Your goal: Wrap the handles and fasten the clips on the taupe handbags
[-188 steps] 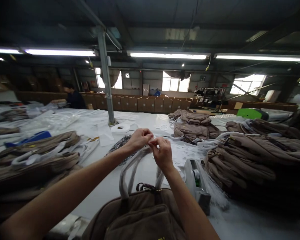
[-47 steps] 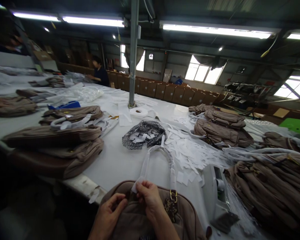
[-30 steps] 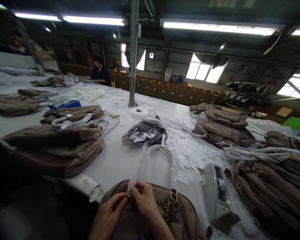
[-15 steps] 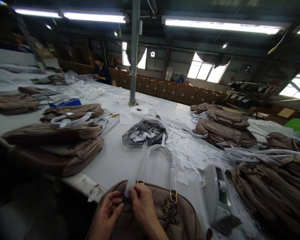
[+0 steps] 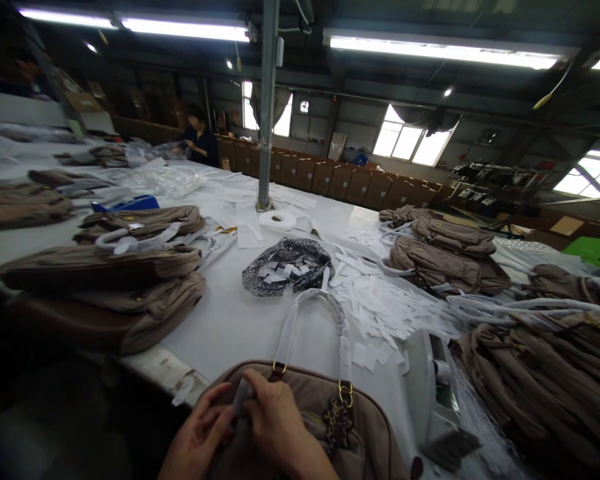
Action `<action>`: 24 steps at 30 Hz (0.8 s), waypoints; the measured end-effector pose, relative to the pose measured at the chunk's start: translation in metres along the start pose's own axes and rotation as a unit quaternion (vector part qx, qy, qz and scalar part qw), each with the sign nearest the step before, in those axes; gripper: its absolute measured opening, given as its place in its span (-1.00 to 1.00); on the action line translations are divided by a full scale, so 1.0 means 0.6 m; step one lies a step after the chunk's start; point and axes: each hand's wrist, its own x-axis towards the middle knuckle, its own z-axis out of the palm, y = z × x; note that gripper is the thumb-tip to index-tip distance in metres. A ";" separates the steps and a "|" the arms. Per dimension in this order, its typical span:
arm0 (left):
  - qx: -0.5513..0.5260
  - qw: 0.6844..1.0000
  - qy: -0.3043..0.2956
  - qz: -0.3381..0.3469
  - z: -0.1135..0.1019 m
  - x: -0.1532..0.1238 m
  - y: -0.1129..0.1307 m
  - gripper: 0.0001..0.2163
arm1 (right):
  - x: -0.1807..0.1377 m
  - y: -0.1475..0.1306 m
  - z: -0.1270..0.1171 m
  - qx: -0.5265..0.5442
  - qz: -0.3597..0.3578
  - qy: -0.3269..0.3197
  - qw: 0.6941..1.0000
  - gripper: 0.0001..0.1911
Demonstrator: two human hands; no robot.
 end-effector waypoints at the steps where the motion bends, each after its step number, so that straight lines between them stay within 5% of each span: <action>1: 0.015 1.000 -0.008 -0.012 -0.005 0.000 0.003 -0.43 | 0.000 0.001 0.000 -0.002 -0.003 -0.007 1.000 -0.57; 11: 0.010 1.000 0.006 -0.026 -0.005 -0.003 0.001 -0.65 | 0.001 0.006 -0.018 0.154 0.061 0.021 0.986 -0.51; 15: 0.015 0.999 -0.030 -0.003 -0.012 -0.001 -0.015 -0.67 | 0.016 0.008 -0.016 0.161 0.091 -0.020 0.982 -0.46; 20: 0.004 1.000 -0.015 0.010 -0.008 -0.002 -0.012 -0.68 | 0.029 0.000 -0.005 0.142 0.074 -0.042 0.986 -0.88; 24: -0.054 0.998 0.016 0.005 -0.001 -0.005 0.008 -0.68 | 0.026 -0.007 0.000 0.138 0.066 -0.028 0.988 -0.88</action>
